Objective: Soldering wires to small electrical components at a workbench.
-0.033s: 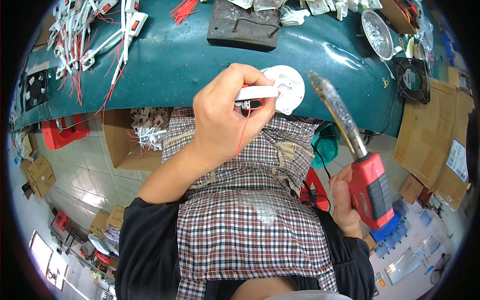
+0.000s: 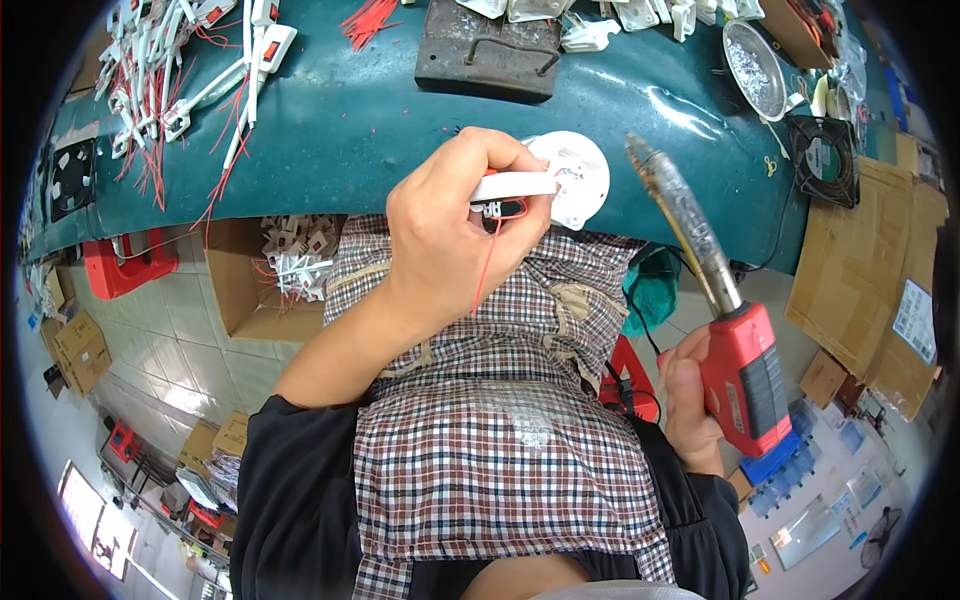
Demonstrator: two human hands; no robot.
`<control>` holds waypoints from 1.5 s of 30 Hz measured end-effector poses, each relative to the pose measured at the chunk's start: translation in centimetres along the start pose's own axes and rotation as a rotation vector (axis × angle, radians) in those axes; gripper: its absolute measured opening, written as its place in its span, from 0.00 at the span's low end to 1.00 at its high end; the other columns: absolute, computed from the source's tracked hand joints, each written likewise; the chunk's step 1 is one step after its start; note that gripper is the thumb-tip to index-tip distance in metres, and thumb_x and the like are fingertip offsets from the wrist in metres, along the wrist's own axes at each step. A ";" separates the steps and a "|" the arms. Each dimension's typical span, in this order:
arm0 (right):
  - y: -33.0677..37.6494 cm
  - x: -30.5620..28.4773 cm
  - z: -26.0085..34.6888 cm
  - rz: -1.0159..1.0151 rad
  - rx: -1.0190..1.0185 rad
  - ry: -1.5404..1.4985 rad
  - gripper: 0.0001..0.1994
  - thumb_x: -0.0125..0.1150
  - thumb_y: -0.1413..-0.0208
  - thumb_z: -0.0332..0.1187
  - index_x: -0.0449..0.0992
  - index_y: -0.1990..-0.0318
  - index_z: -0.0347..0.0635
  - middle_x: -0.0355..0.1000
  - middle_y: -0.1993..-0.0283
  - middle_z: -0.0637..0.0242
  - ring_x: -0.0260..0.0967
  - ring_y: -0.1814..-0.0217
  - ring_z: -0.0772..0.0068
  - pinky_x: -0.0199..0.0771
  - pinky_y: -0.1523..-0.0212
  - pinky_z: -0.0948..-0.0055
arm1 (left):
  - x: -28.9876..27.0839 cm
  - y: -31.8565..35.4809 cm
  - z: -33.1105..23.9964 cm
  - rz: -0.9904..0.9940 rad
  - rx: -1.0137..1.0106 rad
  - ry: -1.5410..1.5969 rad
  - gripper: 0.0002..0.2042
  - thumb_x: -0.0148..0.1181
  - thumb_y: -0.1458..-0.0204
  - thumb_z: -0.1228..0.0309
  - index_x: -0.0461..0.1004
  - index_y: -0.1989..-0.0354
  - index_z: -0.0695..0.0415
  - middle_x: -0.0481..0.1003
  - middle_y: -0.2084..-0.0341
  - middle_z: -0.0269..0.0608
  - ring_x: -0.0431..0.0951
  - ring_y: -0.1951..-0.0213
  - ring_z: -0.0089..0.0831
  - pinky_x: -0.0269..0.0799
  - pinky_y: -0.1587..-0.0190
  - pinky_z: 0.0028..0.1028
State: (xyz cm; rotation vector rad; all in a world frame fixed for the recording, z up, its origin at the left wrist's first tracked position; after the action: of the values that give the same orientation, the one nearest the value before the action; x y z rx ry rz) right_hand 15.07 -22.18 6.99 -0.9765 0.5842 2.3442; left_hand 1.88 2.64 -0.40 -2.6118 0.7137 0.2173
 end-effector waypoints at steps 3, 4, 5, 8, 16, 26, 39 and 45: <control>-1.8 1.3 1.1 0.021 -0.078 -0.481 0.06 0.53 0.37 0.30 0.66 0.57 0.39 0.62 0.68 0.69 0.53 0.82 0.83 0.60 0.76 0.76 | 0.3 0.1 0.0 0.002 -0.025 0.016 0.12 0.71 0.58 0.80 0.75 0.67 0.58 0.80 0.70 0.40 0.82 0.72 0.33 0.76 0.70 0.27; -2.1 1.8 1.5 0.020 -0.082 -0.481 0.06 0.53 0.37 0.30 0.66 0.57 0.39 0.62 0.68 0.69 0.53 0.82 0.83 0.60 0.76 0.76 | 0.3 0.1 0.0 -0.001 -0.022 0.016 0.12 0.71 0.58 0.80 0.75 0.67 0.58 0.80 0.70 0.40 0.82 0.72 0.33 0.76 0.70 0.27; -2.3 2.2 1.8 -0.039 -0.062 -0.545 0.06 0.53 0.36 0.30 0.66 0.56 0.38 0.62 0.68 0.68 0.53 0.82 0.83 0.60 0.76 0.76 | 0.3 0.1 0.0 0.000 -0.016 0.012 0.12 0.71 0.58 0.80 0.75 0.67 0.58 0.80 0.70 0.40 0.82 0.72 0.33 0.76 0.70 0.27; -3.4 3.2 2.7 -0.116 -0.086 -0.708 0.09 0.53 0.37 0.28 0.66 0.52 0.38 0.64 0.64 0.64 0.54 0.83 0.83 0.62 0.76 0.76 | 0.3 0.0 0.0 0.005 -0.004 0.003 0.12 0.71 0.58 0.80 0.75 0.67 0.58 0.80 0.71 0.41 0.82 0.71 0.34 0.76 0.70 0.28; -4.7 4.4 3.8 -0.113 -0.237 -0.554 0.27 0.58 0.47 0.13 0.60 0.41 0.40 0.62 0.51 0.61 0.65 0.72 0.79 0.73 0.66 0.73 | -0.1 -0.3 -0.6 0.014 -0.010 -0.023 0.11 0.71 0.58 0.79 0.74 0.67 0.58 0.80 0.71 0.41 0.82 0.71 0.35 0.76 0.70 0.28; -5.7 8.5 8.2 -0.004 -0.331 -0.579 0.26 0.81 0.57 0.32 0.70 0.53 0.41 0.72 0.61 0.69 0.71 0.59 0.70 0.68 0.55 0.68 | 0.0 -0.3 -1.2 0.047 -0.036 -0.084 0.11 0.71 0.57 0.79 0.74 0.66 0.60 0.80 0.70 0.40 0.82 0.69 0.31 0.77 0.68 0.28; -7.9 6.2 5.9 -0.104 -0.499 -0.174 0.19 0.65 0.47 0.14 0.69 0.50 0.39 0.67 0.49 0.66 0.68 0.49 0.78 0.73 0.56 0.80 | -1.8 -1.7 -2.7 0.238 0.046 -0.118 0.25 0.68 0.64 0.80 0.71 0.51 0.59 0.68 0.47 0.51 0.76 0.52 0.45 0.76 0.56 0.36; -9.8 6.5 5.8 -0.365 -0.450 -0.095 0.10 0.75 0.59 0.23 0.82 0.67 0.43 0.77 0.65 0.75 0.66 0.52 0.66 0.63 0.46 0.66 | -1.0 -0.9 -1.8 0.127 0.240 -0.072 0.16 0.64 0.57 0.81 0.81 0.59 0.49 0.64 0.40 0.50 0.76 0.50 0.43 0.77 0.55 0.35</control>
State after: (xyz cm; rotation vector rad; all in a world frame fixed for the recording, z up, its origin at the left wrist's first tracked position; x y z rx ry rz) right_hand 14.22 -9.37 4.13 -1.0492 -0.1640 2.2065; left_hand 1.58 3.02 1.86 -2.3231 0.8269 0.2452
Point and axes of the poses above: each hand's wrist, its own y-axis away from the middle knuckle, its own x-axis out of the palm, z = x × y, the point moved 3 cm from there along -y, towards the middle knuckle
